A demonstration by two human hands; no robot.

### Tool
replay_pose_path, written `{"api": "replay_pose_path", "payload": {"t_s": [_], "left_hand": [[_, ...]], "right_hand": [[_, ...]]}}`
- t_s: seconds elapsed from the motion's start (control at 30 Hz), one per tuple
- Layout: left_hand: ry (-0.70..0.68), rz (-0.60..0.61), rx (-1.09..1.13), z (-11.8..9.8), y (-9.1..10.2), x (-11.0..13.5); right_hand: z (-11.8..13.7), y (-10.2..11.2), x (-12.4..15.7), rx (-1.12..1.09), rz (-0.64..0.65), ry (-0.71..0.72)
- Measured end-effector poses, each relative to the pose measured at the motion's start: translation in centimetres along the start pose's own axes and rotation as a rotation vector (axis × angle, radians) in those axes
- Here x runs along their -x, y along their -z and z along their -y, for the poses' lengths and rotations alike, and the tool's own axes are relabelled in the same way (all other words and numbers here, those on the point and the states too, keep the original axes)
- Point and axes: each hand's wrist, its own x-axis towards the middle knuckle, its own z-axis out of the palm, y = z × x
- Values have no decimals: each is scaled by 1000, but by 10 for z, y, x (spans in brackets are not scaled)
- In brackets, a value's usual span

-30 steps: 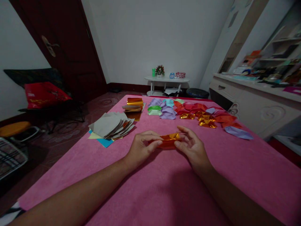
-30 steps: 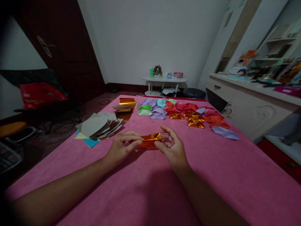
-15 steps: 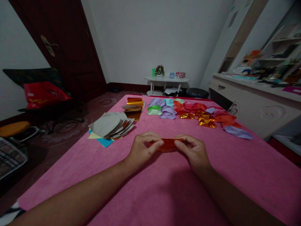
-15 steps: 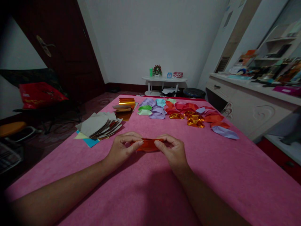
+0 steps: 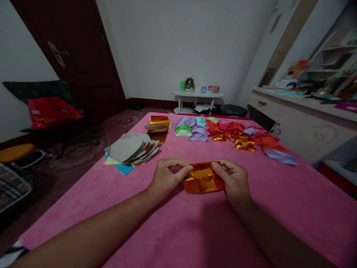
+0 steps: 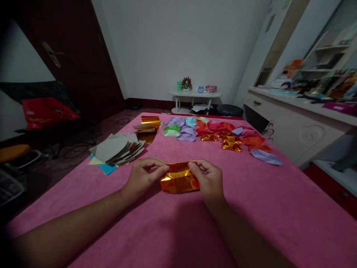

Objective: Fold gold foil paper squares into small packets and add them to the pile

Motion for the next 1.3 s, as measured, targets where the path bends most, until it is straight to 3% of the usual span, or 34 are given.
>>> {"api": "replay_pose_path", "payload": {"t_s": [0.43,0.6,0.8,0.97,1.3], "left_hand": [[140,-58,287,11,-1,-7],[157,-15,117,12,1,-9],[69,127,-161,16,4,-8],[18,86,-235,15,9,-11],[-358,38,-530,8,14,-13]], "right_hand": [[2,-3,1,81,-40,35],[7,-5,1,178,-85,85],[6,-3,0,244,-95,92],[4,-1,0,266,-66,115],[-3,2,-7,611,-35,548]]}}
